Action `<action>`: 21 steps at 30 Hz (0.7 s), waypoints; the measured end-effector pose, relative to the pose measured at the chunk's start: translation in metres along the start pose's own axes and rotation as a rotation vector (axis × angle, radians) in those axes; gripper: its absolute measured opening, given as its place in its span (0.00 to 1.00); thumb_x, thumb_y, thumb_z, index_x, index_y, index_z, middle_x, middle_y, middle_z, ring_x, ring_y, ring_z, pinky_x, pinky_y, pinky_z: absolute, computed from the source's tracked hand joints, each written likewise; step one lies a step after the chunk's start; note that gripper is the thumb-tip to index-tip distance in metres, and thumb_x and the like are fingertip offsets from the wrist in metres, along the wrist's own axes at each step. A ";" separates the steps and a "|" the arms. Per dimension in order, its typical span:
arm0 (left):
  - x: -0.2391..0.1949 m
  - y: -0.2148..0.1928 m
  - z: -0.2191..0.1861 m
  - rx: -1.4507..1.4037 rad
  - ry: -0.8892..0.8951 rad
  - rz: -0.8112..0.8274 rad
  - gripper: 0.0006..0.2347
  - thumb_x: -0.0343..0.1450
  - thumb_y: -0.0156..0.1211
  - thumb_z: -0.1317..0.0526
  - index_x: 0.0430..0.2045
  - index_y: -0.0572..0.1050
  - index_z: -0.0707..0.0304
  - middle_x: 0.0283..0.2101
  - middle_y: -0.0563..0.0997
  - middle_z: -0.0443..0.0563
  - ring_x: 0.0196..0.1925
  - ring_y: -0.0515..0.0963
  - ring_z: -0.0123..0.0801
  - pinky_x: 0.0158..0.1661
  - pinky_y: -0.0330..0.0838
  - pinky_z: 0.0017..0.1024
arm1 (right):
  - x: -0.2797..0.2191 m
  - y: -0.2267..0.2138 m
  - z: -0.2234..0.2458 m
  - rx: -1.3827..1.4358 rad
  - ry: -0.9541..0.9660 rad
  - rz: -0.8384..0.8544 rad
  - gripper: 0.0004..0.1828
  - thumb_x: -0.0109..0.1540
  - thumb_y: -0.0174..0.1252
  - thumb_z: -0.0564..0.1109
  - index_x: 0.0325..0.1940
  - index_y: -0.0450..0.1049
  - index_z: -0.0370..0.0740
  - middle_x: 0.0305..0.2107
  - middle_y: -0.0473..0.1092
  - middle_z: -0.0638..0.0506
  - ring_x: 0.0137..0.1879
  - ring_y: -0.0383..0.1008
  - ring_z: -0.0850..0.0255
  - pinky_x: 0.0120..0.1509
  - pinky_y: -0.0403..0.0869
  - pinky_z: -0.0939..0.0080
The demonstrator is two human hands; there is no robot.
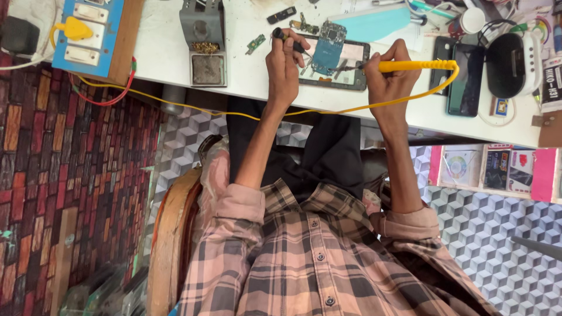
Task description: The person uses a soldering iron and solder wire to work on a small circuit board placed on a tablet screen. They repeatedly apply heat and solder to specific points on the board while holding it steady with their other hand.
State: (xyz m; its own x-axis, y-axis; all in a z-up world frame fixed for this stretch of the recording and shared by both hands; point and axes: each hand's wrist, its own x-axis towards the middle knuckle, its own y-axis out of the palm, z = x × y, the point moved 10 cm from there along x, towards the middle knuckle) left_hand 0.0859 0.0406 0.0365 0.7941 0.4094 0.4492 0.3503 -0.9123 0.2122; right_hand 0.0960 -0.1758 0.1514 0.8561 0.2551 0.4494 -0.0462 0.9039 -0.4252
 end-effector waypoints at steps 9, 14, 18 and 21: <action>-0.004 0.011 0.001 0.034 -0.031 0.080 0.15 0.86 0.34 0.53 0.38 0.67 0.64 0.31 0.74 0.45 0.23 0.61 0.19 0.24 0.55 0.23 | 0.002 0.000 0.004 0.064 -0.011 -0.011 0.17 0.71 0.56 0.35 0.32 0.57 0.36 0.21 0.58 0.57 0.29 0.55 0.73 0.32 0.54 0.66; 0.000 0.010 -0.004 0.064 0.003 0.069 0.15 0.85 0.34 0.53 0.39 0.66 0.63 0.31 0.74 0.45 0.24 0.62 0.20 0.25 0.57 0.24 | 0.006 0.000 0.004 -0.037 -0.045 -0.014 0.18 0.70 0.58 0.36 0.31 0.57 0.35 0.20 0.56 0.55 0.27 0.54 0.70 0.31 0.54 0.64; -0.008 0.014 0.005 0.085 -0.079 0.084 0.15 0.84 0.33 0.52 0.39 0.65 0.64 0.28 0.74 0.43 0.22 0.61 0.18 0.22 0.54 0.22 | 0.009 -0.004 0.003 -0.089 -0.080 -0.015 0.17 0.70 0.59 0.36 0.32 0.58 0.35 0.20 0.58 0.53 0.28 0.56 0.68 0.32 0.56 0.62; -0.012 0.014 -0.003 0.076 -0.032 0.090 0.16 0.84 0.34 0.50 0.40 0.66 0.64 0.29 0.76 0.45 0.23 0.61 0.19 0.25 0.56 0.22 | 0.009 -0.005 0.005 -0.130 -0.100 0.000 0.18 0.72 0.59 0.37 0.33 0.58 0.35 0.22 0.58 0.52 0.30 0.57 0.66 0.34 0.57 0.61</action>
State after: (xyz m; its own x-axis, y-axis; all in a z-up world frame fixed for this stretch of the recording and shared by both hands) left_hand 0.0803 0.0228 0.0368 0.8389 0.3264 0.4355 0.3129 -0.9440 0.1049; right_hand 0.1014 -0.1756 0.1618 0.8002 0.2936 0.5230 0.0269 0.8536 -0.5203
